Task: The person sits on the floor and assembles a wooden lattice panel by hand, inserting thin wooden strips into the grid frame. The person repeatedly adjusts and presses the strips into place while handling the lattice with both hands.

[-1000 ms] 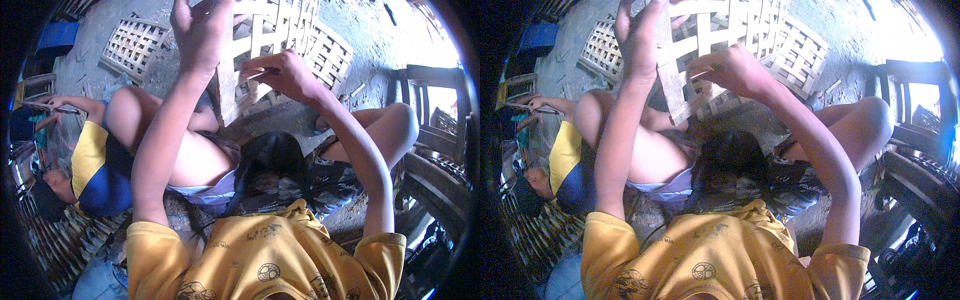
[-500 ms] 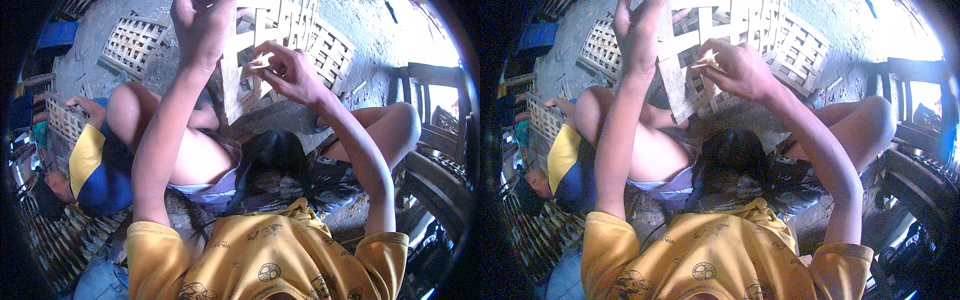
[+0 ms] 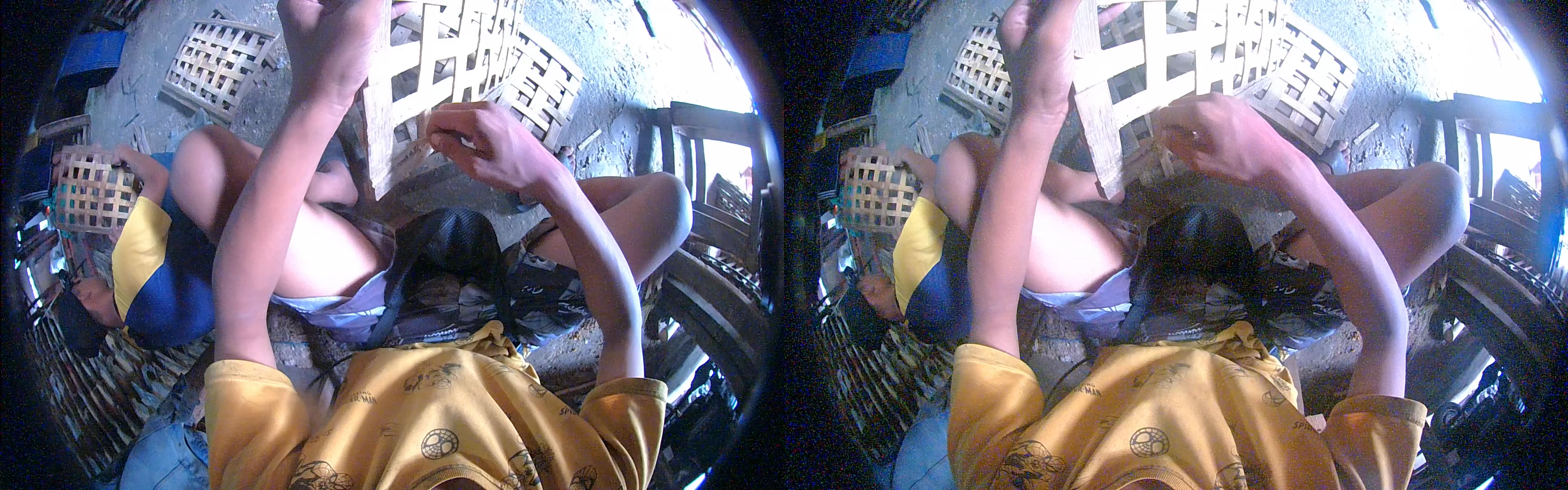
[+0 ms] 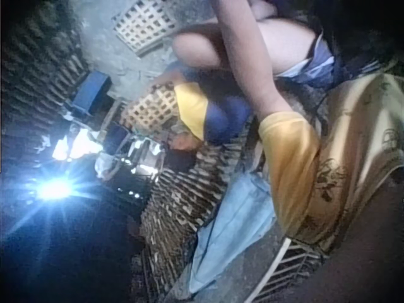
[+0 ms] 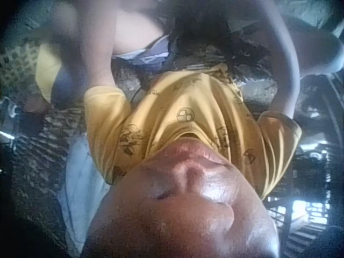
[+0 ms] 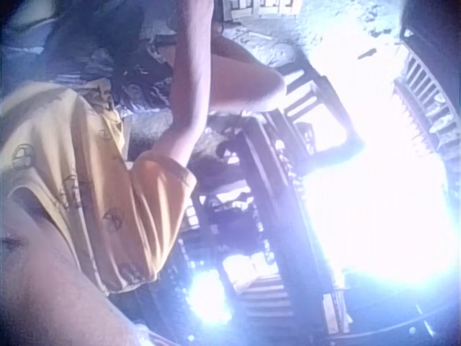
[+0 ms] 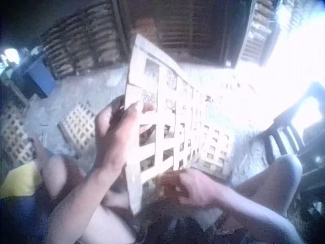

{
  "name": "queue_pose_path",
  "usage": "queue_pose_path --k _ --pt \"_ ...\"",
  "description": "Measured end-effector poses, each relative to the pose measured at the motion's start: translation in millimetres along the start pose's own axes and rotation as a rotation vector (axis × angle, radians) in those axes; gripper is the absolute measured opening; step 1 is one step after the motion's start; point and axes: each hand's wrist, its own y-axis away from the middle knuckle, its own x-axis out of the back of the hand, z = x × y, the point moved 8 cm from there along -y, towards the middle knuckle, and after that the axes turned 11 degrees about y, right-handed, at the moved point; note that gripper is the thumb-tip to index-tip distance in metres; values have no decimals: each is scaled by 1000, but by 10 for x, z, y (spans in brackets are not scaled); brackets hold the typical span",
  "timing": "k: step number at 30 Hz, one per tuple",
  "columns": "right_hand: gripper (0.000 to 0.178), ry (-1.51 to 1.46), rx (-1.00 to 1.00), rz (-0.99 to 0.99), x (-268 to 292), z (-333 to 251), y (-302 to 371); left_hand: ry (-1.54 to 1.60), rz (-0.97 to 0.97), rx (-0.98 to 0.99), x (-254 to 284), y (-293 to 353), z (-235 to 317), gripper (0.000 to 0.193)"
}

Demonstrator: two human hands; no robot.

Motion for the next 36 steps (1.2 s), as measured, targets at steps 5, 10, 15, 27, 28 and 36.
queue_pose_path --k 5,10,15,27,28,36 --pt "13 129 5 -13 -118 1 60 7 -39 -33 -60 14 51 27" --pt "16 246 15 23 28 -147 59 42 20 -15 32 -22 -49 28" --pt "15 316 -11 42 9 -45 71 64 -3 -19 38 -42 -59 28" --pt "12 306 -50 27 -85 -24 69 13 -43 -50 -4 -7 13 24" --pt "12 268 -36 38 -87 -20 69 18 -48 -50 -4 -7 -2 23" --pt "13 144 -60 29 -231 91 36 20 -64 -97 -18 48 17 22"
